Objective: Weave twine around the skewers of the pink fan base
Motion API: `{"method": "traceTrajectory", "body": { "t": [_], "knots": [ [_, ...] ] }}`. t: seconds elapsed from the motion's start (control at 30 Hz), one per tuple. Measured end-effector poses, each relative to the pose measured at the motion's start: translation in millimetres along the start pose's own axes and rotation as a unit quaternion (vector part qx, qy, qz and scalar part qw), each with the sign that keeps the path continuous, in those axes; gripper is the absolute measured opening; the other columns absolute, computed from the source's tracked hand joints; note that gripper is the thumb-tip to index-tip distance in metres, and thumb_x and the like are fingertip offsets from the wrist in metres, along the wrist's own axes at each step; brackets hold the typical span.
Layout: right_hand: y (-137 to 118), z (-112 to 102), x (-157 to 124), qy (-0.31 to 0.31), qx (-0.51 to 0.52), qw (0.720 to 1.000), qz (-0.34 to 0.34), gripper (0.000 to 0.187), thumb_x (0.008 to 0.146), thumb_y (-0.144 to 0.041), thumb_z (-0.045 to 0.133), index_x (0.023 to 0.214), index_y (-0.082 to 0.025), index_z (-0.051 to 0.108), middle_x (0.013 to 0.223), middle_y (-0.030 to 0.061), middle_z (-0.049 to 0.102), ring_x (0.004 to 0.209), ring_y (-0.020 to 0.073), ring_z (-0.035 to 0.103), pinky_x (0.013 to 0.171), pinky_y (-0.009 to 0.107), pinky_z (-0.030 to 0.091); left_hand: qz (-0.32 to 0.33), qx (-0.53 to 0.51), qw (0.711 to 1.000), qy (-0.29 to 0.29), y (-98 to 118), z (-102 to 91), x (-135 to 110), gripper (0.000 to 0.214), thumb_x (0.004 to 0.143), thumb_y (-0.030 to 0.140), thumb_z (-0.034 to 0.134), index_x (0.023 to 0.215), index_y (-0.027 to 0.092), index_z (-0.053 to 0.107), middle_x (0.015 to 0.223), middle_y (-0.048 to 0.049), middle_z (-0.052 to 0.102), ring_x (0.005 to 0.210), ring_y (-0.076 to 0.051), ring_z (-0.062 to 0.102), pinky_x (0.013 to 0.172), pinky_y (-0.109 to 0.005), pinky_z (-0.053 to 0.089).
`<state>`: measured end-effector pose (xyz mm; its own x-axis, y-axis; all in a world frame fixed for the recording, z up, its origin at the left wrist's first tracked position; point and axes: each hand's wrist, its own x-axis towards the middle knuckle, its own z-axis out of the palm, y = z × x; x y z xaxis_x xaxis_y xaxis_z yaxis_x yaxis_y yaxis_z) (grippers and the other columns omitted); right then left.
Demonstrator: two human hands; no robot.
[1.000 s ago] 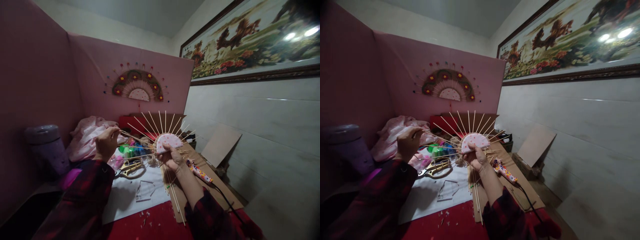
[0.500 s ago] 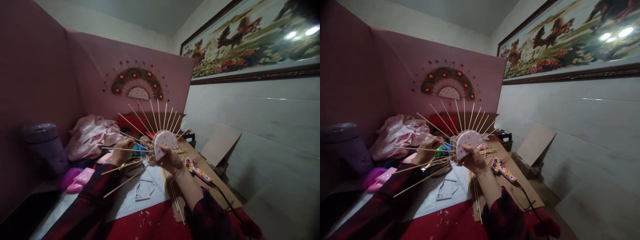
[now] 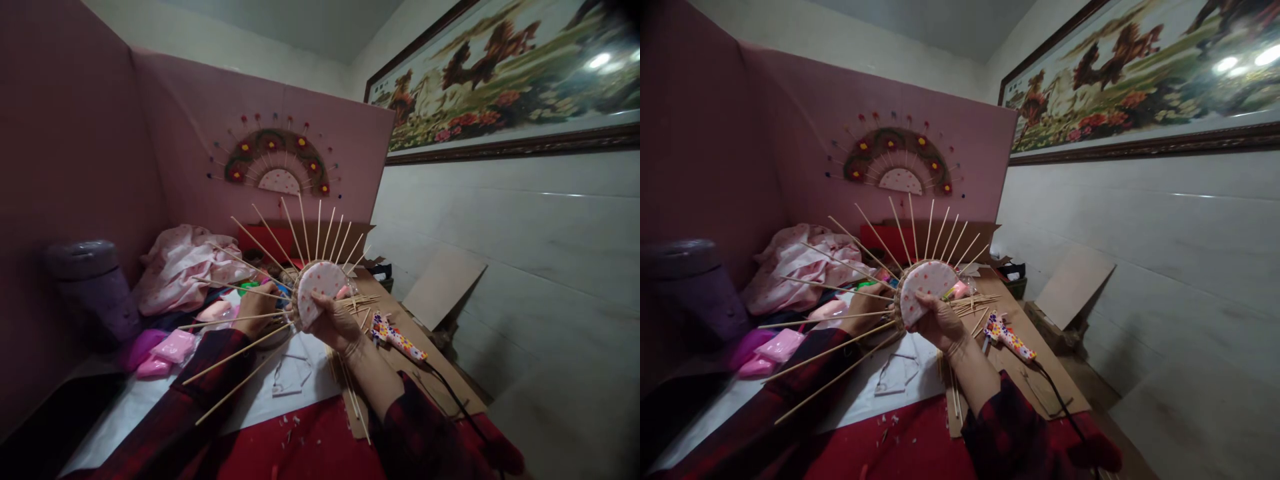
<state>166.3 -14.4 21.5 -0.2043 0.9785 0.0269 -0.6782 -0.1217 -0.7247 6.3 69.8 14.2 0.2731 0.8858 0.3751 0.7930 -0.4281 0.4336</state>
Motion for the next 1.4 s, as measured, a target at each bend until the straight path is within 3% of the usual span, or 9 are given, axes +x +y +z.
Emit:
{"method": "traceTrajectory", "body": {
  "t": [0.13, 0.4, 0.53, 0.73, 0.93, 1.13, 1.23, 1.4],
  "knots": [
    [2, -2, 2, 0.013, -0.003, 1.000, -0.007, 0.027, 0.085, -0.029, 0.049, 0.106, -0.012, 0.052, 0.101, 0.0062, 0.056, 0.084, 0.0139, 0.057, 0.071, 0.032, 0.050, 0.017, 0.022, 0.999, 0.023, -3, 3.7, 2, 0.020, 0.082, 0.021, 0.040, 0.075, 0.016, 0.058, 0.074, -0.0068, 0.062, 0.069, -0.016, 0.055, 0.059, -0.025, 0.033],
    [6, -7, 6, 0.051, -0.009, 0.998, -0.037, 0.025, 0.085, -0.029, 0.049, 0.104, -0.012, 0.053, 0.096, 0.0053, 0.057, 0.080, 0.0125, 0.058, 0.068, 0.029, 0.050, 0.050, 0.015, 0.999, 0.012, 5, -5.2, -7, 0.008, 0.074, 0.018, 0.049, 0.071, 0.015, 0.056, 0.065, -0.0032, 0.060, 0.060, -0.013, 0.053, 0.055, -0.023, 0.033],
    [7, -8, 7, 0.064, -0.016, 0.997, -0.049, 0.026, 0.085, -0.029, 0.049, 0.105, -0.012, 0.053, 0.099, 0.0058, 0.057, 0.082, 0.0132, 0.057, 0.070, 0.031, 0.050, 0.045, 0.039, 0.998, 0.037, 1, -1.3, -4, 0.018, 0.080, 0.024, 0.043, 0.074, 0.016, 0.058, 0.066, -0.0047, 0.062, 0.062, -0.016, 0.056, 0.055, -0.024, 0.033],
    [2, -13, 9, 0.081, -0.028, 0.994, -0.069, 0.027, 0.085, -0.029, 0.049, 0.106, -0.012, 0.052, 0.100, 0.0062, 0.056, 0.084, 0.0138, 0.057, 0.071, 0.032, 0.050, 0.052, 0.091, 0.983, 0.154, -21, -5.2, 9, 0.027, 0.085, 0.031, 0.038, 0.085, 0.018, 0.062, 0.073, -0.0065, 0.066, 0.066, -0.019, 0.059, 0.057, -0.026, 0.035],
    [-5, -20, 13, 0.095, -0.034, 0.990, -0.095, 0.026, 0.085, -0.029, 0.049, 0.105, -0.012, 0.052, 0.097, 0.0054, 0.057, 0.079, 0.0123, 0.057, 0.066, 0.029, 0.051, 0.151, 0.085, 0.934, 0.313, -53, -22.0, 21, 0.022, 0.083, 0.022, 0.042, 0.076, 0.016, 0.062, 0.076, -0.0056, 0.065, 0.072, -0.017, 0.059, 0.062, -0.025, 0.038],
    [-7, -25, 18, 0.109, -0.035, 0.986, -0.124, 0.027, 0.085, -0.030, 0.049, 0.107, -0.012, 0.052, 0.099, 0.0060, 0.056, 0.082, 0.0133, 0.057, 0.068, 0.030, 0.051, 0.126, 0.085, 0.890, 0.429, -62, -31.3, 19, 0.020, 0.082, 0.029, 0.048, 0.075, 0.015, 0.061, 0.068, -0.0048, 0.063, 0.064, -0.016, 0.057, 0.055, -0.025, 0.033],
    [-7, -27, 22, 0.114, -0.035, 0.984, -0.135, 0.028, 0.085, -0.030, 0.049, 0.107, -0.012, 0.052, 0.100, 0.0061, 0.056, 0.083, 0.0137, 0.057, 0.070, 0.031, 0.050, 0.132, 0.073, 0.878, 0.454, -61, -30.3, 19, 0.019, 0.082, 0.028, 0.048, 0.073, 0.016, 0.059, 0.064, -0.0045, 0.061, 0.061, -0.016, 0.056, 0.054, -0.025, 0.032],
    [-6, -28, 24, 0.119, -0.034, 0.982, -0.142, 0.026, 0.085, -0.029, 0.049, 0.104, -0.012, 0.052, 0.096, 0.0053, 0.057, 0.078, 0.0122, 0.057, 0.066, 0.029, 0.051, 0.132, 0.031, 0.888, 0.439, -58, -31.6, 16, 0.018, 0.083, 0.028, 0.045, 0.077, 0.017, 0.058, 0.067, -0.0059, 0.060, 0.064, -0.017, 0.056, 0.059, -0.026, 0.034]
  ]
}}
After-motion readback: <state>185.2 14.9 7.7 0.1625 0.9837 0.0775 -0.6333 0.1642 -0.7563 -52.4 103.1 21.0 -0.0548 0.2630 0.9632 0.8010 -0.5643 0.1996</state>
